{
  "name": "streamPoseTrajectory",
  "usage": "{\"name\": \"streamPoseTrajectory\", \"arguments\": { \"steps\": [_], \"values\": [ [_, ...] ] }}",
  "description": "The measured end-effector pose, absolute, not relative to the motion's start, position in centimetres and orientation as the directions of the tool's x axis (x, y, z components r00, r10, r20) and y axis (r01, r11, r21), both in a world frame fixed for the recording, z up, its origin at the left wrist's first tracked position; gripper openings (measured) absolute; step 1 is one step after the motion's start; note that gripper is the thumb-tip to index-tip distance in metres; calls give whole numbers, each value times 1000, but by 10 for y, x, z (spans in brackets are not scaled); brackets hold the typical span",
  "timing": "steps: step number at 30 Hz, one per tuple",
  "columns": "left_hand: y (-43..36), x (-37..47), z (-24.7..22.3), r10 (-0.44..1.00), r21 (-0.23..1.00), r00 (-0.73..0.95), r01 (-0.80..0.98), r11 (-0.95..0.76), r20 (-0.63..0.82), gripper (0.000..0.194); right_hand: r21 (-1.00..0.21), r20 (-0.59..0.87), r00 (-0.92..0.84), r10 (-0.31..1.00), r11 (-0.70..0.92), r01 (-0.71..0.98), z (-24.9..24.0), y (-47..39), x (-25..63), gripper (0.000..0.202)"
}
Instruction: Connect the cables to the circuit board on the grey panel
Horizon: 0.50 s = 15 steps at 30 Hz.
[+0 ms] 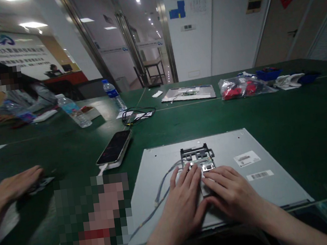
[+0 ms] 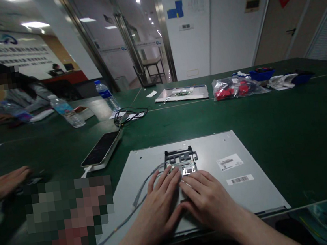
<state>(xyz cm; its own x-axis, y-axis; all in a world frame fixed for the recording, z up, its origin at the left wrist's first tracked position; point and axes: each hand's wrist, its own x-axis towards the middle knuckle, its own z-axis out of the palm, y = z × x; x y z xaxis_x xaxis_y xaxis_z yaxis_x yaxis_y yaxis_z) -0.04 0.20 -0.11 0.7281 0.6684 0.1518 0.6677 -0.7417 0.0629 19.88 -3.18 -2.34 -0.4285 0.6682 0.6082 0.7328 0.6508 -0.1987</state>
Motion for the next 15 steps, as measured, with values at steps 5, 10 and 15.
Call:
{"name": "streamPoseTrajectory", "arguments": {
  "steps": [5,10,15],
  "values": [
    [0,1,2,672,82,720,670,-738,171,64,-247,632,-326,703,581,775,-24,-32,203,33],
    [-1,2,4,669,114,707,663,-740,228,63,-273,628,-300,719,564,779,-26,-31,204,29],
    [-1,2,6,665,149,695,653,-743,272,54,-348,646,-248,722,568,746,-16,-32,204,15]
  ]
}}
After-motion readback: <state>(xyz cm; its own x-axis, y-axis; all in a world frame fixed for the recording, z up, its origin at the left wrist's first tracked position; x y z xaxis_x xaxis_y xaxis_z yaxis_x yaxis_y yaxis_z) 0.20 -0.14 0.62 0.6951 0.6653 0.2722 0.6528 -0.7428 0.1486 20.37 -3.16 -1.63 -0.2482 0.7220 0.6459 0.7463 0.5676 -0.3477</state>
